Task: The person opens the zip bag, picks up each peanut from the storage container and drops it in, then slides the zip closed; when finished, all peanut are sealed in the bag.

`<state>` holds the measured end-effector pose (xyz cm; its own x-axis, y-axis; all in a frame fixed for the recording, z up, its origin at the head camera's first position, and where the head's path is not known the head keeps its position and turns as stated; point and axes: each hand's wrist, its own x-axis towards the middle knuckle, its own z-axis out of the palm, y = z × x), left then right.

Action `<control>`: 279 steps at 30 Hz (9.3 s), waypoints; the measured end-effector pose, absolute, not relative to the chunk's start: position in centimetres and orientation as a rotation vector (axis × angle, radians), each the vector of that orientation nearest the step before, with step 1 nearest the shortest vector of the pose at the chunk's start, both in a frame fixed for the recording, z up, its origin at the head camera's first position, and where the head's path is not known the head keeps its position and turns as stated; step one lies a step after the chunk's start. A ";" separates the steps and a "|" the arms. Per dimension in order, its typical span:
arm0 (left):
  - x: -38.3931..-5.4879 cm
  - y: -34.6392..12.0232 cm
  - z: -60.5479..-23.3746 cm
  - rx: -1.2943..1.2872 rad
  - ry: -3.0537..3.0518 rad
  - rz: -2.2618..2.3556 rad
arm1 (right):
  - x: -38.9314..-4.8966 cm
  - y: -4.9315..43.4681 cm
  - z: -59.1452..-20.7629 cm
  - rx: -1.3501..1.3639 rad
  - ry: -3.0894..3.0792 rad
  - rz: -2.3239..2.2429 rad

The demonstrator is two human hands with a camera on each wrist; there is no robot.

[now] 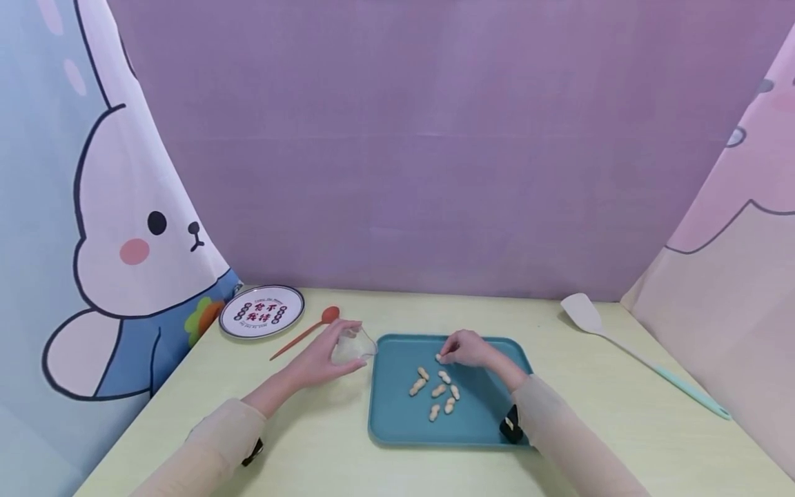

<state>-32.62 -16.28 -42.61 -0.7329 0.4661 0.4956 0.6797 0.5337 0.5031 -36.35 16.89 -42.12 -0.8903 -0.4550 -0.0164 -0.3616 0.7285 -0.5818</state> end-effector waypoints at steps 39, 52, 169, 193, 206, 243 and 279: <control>-32.3 -16.3 -42.5 -0.932 -2.474 -0.997 | -33.1 9.8 -38.6 -0.817 2.683 -1.636; -32.5 -16.4 -42.6 -0.962 -2.449 -1.002 | -30.1 5.6 -35.7 -0.933 2.574 -1.621; -32.5 -16.6 -42.6 -0.953 -2.470 -1.015 | -31.4 4.8 -37.9 -0.874 2.612 -1.648; -32.4 -16.3 -42.7 -0.943 -2.471 -1.015 | -32.2 6.7 -38.8 -0.864 2.612 -1.640; -32.3 -16.3 -42.2 -0.946 -2.488 -1.008 | -28.4 13.1 -36.9 -0.840 2.642 -1.474; -32.3 -16.3 -42.3 -0.942 -2.472 -1.006 | -30.7 17.3 -42.5 -0.940 2.648 -1.013; -32.4 -16.4 -42.6 -0.944 -2.479 -0.993 | -30.9 17.4 -41.7 -0.897 2.670 -1.232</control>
<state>-32.39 -16.39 -42.60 -0.7357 0.4628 0.4945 0.6762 0.5434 0.4975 -30.85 17.37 -41.69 -0.8277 -0.5330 0.1755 -0.4794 0.5090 -0.7150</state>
